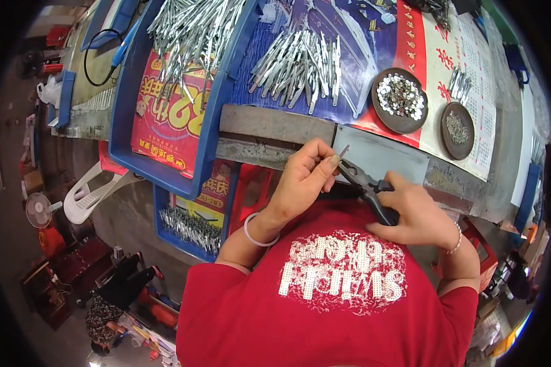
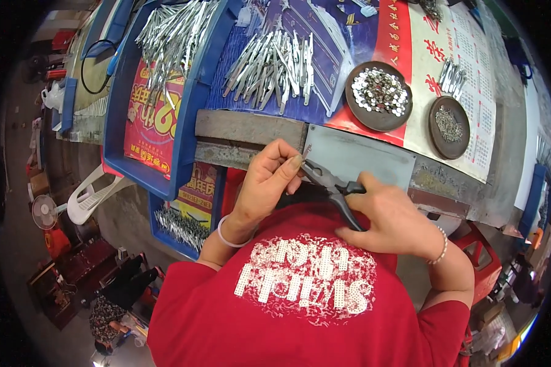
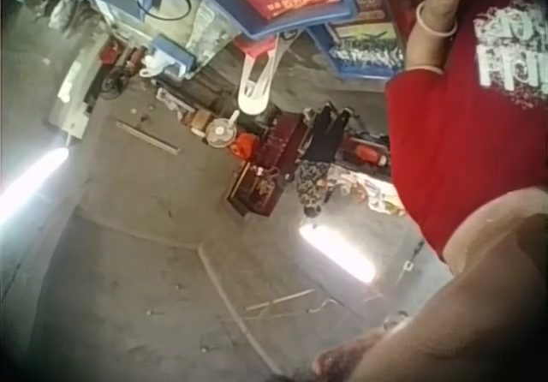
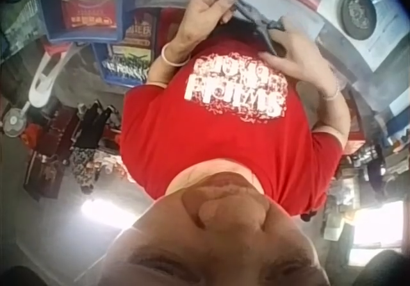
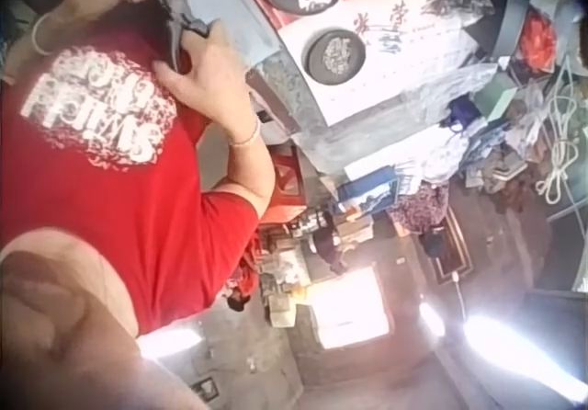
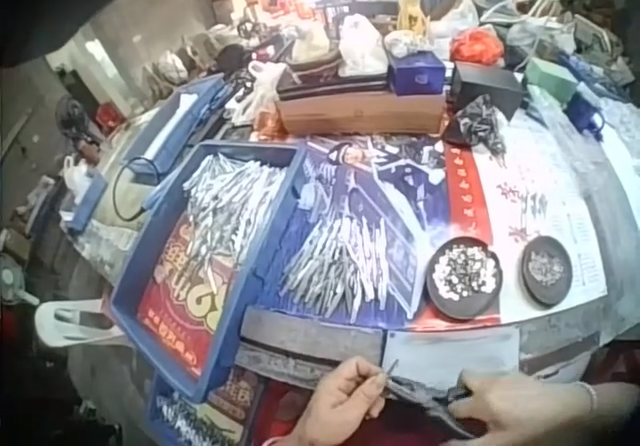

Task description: Using pliers to process or assemble small metal wire components at a workshop table.

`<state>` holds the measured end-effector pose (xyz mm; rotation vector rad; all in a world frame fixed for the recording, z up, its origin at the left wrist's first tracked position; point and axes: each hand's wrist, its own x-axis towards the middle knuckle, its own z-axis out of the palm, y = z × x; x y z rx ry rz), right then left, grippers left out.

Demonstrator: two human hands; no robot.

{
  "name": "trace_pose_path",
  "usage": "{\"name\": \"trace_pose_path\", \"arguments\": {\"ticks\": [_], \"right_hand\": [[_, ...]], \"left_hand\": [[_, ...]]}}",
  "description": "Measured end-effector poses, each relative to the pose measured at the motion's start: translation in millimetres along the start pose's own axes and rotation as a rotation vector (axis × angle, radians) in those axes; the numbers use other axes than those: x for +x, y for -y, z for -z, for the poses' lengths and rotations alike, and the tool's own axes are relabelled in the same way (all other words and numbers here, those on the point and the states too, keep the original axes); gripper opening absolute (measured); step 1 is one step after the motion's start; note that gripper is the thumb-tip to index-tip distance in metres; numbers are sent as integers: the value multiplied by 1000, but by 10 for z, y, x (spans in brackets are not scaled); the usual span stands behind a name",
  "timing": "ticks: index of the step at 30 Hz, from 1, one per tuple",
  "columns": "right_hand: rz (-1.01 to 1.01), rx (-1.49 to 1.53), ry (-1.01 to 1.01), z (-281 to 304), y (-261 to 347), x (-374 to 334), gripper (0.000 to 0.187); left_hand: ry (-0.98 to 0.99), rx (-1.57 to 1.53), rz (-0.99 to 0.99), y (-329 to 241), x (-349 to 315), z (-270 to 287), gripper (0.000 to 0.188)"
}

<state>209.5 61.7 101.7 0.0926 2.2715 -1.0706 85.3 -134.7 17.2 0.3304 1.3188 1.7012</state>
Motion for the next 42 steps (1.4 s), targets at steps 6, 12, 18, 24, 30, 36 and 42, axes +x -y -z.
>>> {"name": "trace_pose_path", "arguments": {"ticks": [6,12,18,24,30,36,42], "right_hand": [[27,17,-150,-103,-17,-56,36],[27,-318,-328,-245,-1,-28,35],[63,-369,-390,-289,-23,-32,30],[1,-311,-303,-284,-10,-29,27],[180,411,-67,-267,-235,38,34],[-144,1083,132,-273,-315,-21,35],[48,712,17,-417,-416,-103,24]], "left_hand": [[-32,-54,-2,20,-6,-16,13],[-38,-150,19,54,-18,-37,13],[-2,-75,30,30,-25,-34,13],[13,-34,34,77,-16,-32,14],[-35,0,-18,131,-46,-26,14],[-80,-135,-70,108,-160,-34,10],[-309,-31,-152,348,-709,396,11]]}}
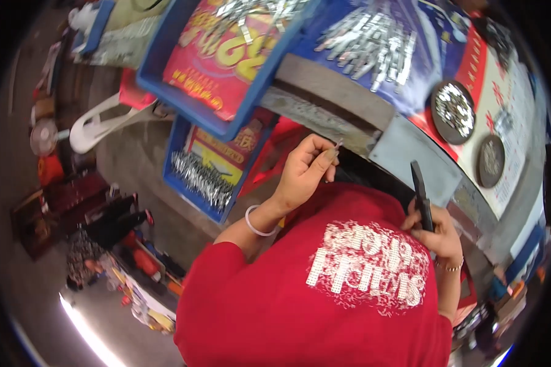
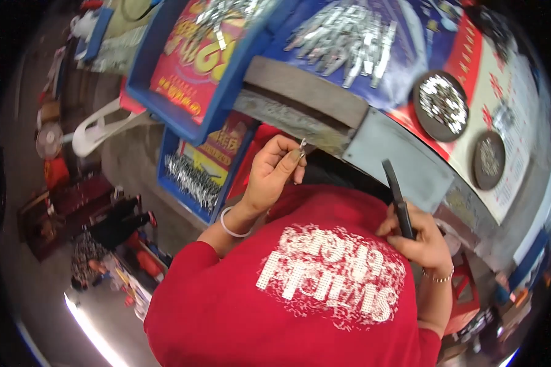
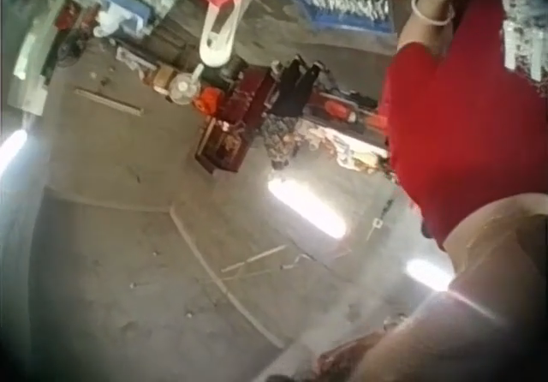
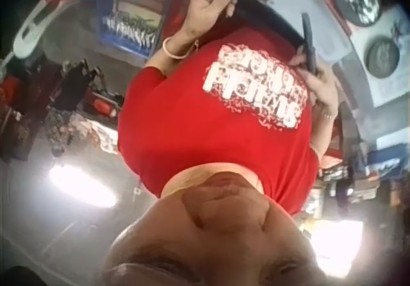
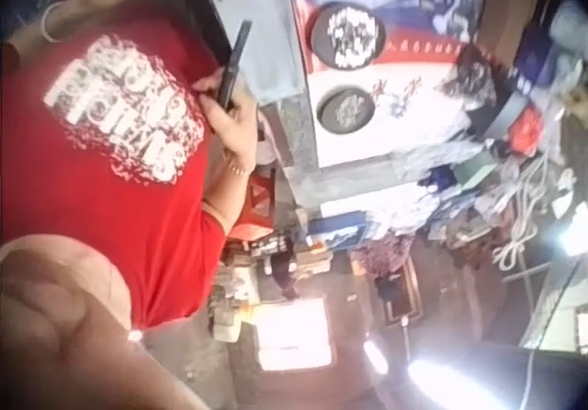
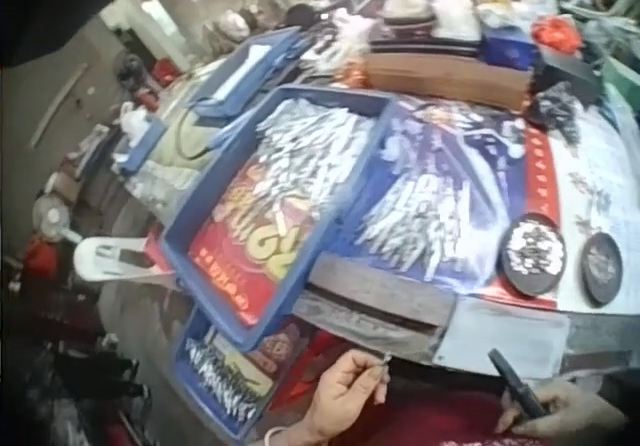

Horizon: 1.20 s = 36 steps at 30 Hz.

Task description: Using pliers to process or assemble small metal wire components at a workshop table.

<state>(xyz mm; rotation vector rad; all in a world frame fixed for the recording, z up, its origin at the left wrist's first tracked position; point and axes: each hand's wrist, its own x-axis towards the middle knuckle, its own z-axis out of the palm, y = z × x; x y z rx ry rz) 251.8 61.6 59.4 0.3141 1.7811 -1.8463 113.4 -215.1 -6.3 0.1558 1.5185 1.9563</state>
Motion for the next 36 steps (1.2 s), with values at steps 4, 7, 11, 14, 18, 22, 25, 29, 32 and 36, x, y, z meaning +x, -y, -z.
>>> {"name": "trace_pose_path", "arguments": {"ticks": [4,7,11,14,18,22,25,29,32,36], "right_hand": [[-111,273,42,-150,-248,65,25],[-235,244,-38,-342,-385,15,17],[-118,191,95,-271,-451,108,12],[-144,65,136,-303,-338,138,12],[-103,-56,138,-293,-277,115,12],[-156,-62,146,-306,-232,148,14],[-91,-105,92,-275,-301,122,14],[-13,-99,-33,-285,-354,44,17],[31,-146,-7,-318,-337,-1,17],[27,-66,-66,-351,-426,-44,18]], "left_hand": [[-292,188,-26,182,-530,583,11],[-565,401,-35,269,-908,1060,12],[-947,952,-149,330,-1435,1753,8],[-1084,1157,-256,614,-1822,2279,6],[-965,1220,-172,798,-1956,2489,6],[-911,1313,-213,790,-2100,2473,9],[-970,1379,-255,758,-2083,2468,13],[-832,1272,-367,452,-1496,1936,17],[-336,794,-248,15,-845,871,16],[578,422,-59,-171,-291,-10,29]]}}
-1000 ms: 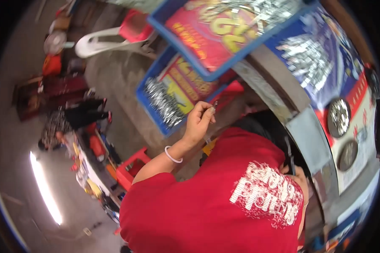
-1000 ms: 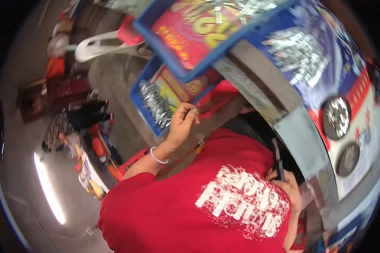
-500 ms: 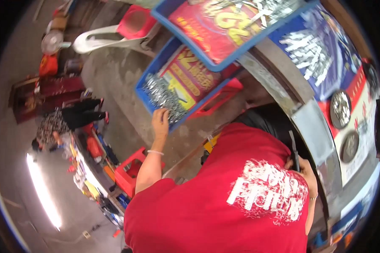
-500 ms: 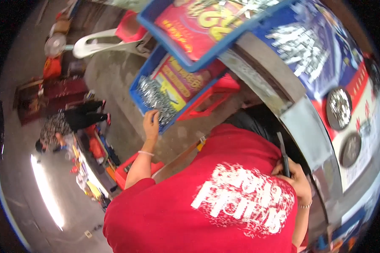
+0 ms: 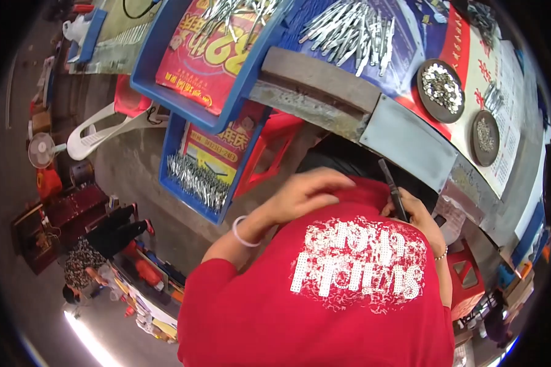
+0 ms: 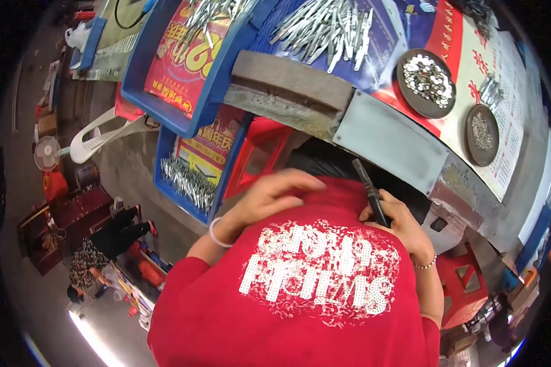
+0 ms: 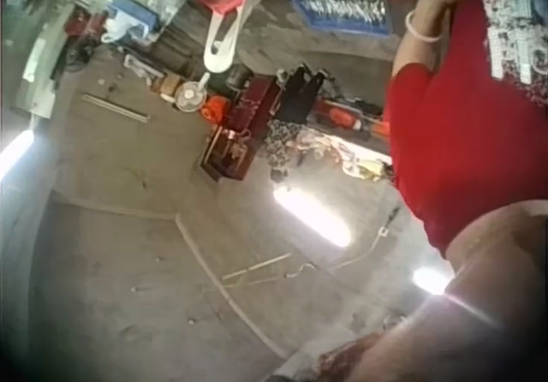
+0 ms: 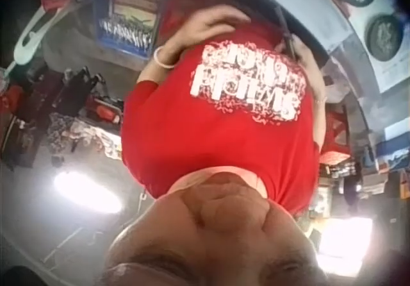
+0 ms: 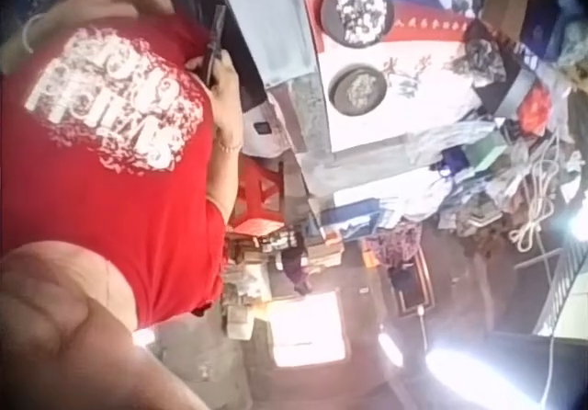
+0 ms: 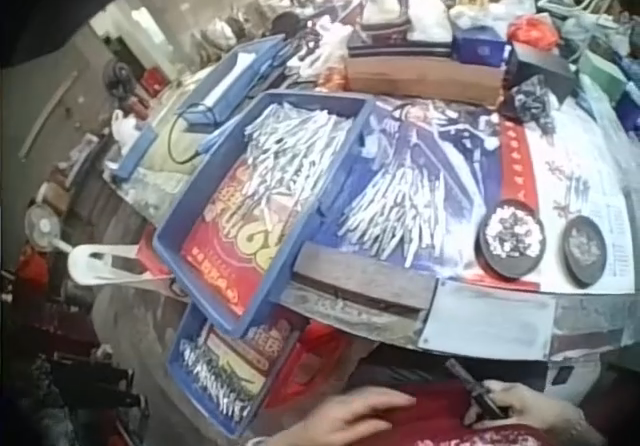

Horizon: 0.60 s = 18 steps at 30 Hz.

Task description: Using pliers to process or assemble small metal wire components at a workshop table.

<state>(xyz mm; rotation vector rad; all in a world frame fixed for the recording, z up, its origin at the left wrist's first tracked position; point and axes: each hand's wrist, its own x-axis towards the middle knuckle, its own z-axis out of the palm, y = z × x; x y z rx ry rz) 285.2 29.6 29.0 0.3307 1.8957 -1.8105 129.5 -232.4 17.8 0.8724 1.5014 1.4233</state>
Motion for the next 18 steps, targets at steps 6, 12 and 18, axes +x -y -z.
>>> {"name": "trace_pose_path", "arguments": {"ticks": [6,12,18], "right_hand": [[49,-120,-179,190,58,-216,19],[101,-103,-305,352,132,-392,21],[157,-94,-401,407,400,-339,17]], "left_hand": [[365,80,-188,320,418,-141,26],[-125,451,-165,-412,681,125,18],[206,-206,-591,-1664,1041,-108,22]]}}
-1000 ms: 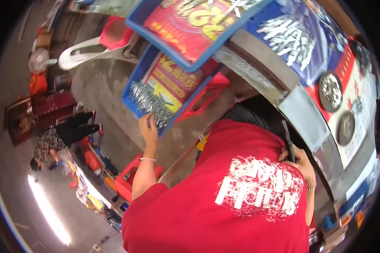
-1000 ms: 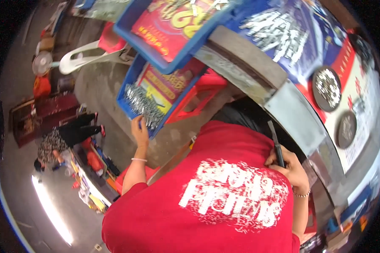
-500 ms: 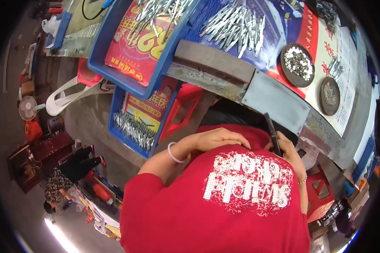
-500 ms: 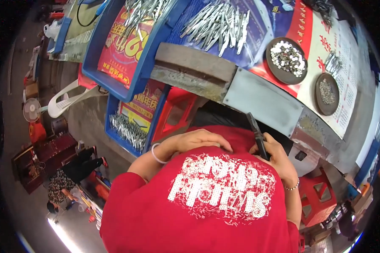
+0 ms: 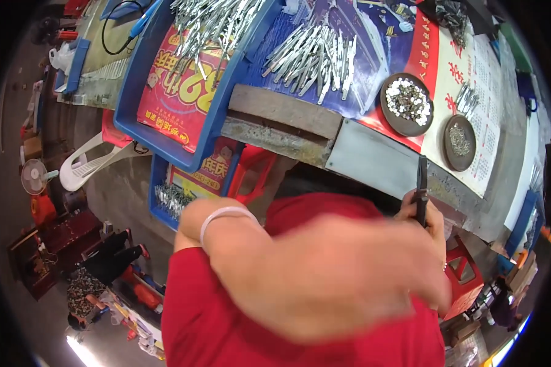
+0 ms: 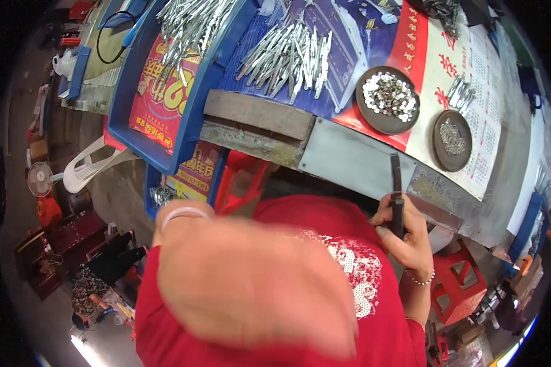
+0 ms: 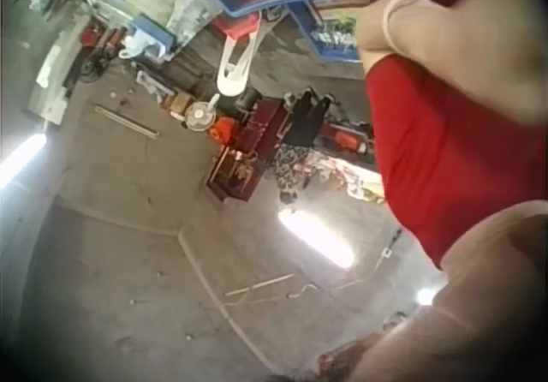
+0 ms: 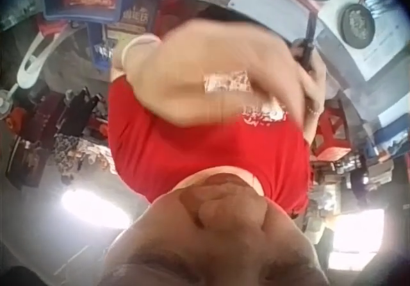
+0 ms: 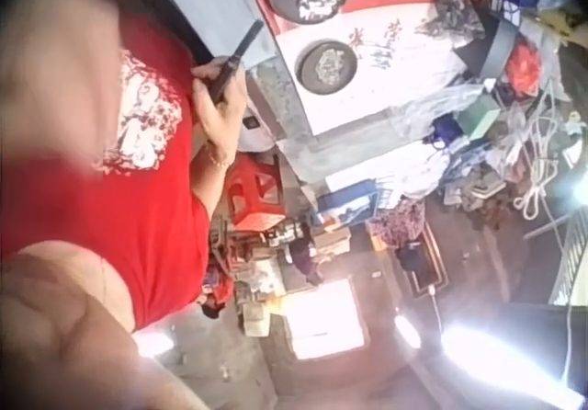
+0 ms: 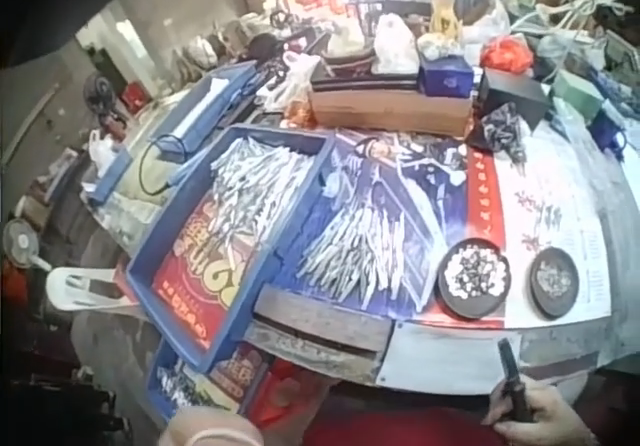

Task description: Using pliers to process or assemble small metal wire components at a workshop table.

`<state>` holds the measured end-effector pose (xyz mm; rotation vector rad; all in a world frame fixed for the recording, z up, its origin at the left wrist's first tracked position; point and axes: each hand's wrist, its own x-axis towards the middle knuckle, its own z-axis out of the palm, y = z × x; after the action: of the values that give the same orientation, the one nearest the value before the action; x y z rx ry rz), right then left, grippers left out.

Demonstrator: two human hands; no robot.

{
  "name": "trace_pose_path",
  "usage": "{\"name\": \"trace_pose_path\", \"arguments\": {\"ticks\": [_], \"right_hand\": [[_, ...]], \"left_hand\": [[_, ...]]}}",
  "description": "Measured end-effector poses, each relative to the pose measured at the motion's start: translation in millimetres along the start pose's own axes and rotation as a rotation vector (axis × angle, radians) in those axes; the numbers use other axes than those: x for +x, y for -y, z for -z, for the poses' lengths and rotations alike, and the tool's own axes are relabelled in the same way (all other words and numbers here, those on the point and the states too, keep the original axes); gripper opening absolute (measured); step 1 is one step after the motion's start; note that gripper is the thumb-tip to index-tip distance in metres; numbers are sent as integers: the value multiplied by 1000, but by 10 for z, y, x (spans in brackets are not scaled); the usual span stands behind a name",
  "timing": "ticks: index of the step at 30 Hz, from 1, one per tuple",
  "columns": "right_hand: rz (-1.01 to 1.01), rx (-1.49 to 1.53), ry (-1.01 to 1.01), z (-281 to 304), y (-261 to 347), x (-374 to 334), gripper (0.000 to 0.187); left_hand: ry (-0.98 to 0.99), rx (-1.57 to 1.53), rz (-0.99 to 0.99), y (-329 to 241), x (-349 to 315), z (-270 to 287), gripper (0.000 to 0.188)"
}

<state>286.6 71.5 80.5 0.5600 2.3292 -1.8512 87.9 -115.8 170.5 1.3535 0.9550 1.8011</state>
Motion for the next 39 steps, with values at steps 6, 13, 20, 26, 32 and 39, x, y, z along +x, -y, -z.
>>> {"name": "trace_pose_path", "arguments": {"ticks": [6,13,20,26,32,39], "right_hand": [[26,-2,44,-51,137,139,18],[-464,325,-489,-149,64,-5,17],[14,71,-410,16,-179,9,9],[92,76,-293,-7,-218,121,9],[75,76,-287,-63,-143,108,10],[58,65,-285,-90,-156,28,12]], "left_hand": [[297,-167,199,-417,581,-565,38],[269,557,89,220,772,-399,19],[-616,953,413,1223,22,973,10],[-606,1433,373,1428,136,1450,20],[-503,1588,629,1620,441,1704,40],[-480,1361,742,1804,391,1872,34]]}}
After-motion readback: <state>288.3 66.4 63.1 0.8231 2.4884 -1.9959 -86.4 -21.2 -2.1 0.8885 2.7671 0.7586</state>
